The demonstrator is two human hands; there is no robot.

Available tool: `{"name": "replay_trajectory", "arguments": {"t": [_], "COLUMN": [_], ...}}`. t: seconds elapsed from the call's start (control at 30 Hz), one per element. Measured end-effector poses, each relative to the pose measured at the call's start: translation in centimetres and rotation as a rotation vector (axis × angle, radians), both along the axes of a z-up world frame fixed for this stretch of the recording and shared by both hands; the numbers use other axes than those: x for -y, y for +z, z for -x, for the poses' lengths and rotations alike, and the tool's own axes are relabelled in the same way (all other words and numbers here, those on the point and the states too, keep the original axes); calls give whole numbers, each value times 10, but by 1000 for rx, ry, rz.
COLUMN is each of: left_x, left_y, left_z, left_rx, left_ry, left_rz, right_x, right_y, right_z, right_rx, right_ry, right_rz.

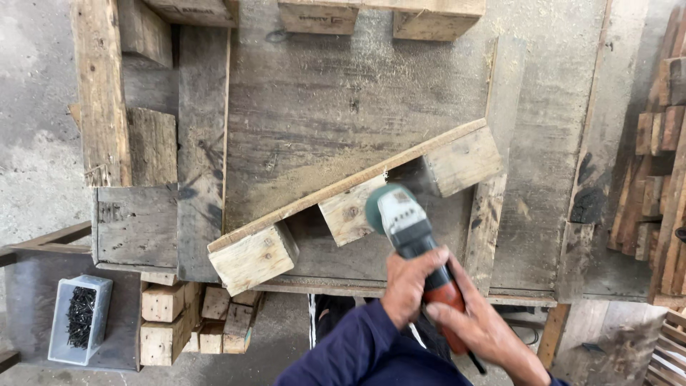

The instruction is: The person uses an angle grinder with a sanding disc to smooth the surfaces of a wooden pallet. They systematically move the tool across the top and side edges of the pallet's slats and blocks, generating sawdust.

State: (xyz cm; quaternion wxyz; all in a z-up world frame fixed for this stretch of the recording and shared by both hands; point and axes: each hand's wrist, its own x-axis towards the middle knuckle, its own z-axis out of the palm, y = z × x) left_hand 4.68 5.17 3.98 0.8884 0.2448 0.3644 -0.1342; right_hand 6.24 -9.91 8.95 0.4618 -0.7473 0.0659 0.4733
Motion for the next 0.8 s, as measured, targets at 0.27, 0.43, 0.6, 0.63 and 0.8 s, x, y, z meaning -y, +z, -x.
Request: {"name": "replay_trajectory", "arguments": {"t": [0.27,0.43,0.6,0.63,0.8], "left_x": [7,17,13,12,8], "left_y": [-12,3,-7,-11,-11], "left_z": [-7,10,-6,-12,-12], "left_rx": [-9,-39,10,21,64], "left_ry": [-28,0,-19,4,60], "left_rz": [-75,20,-32,-29,-53], "right_x": [16,19,25,26,25], "right_y": [-26,0,-18,-28,-28], "right_z": [0,13,6,-2,-6], "right_rx": [-116,-69,-48,-103,-20], "right_ry": [-76,-25,-35,-55,17], "right_rz": [-50,-19,-42,-19,-51]}}
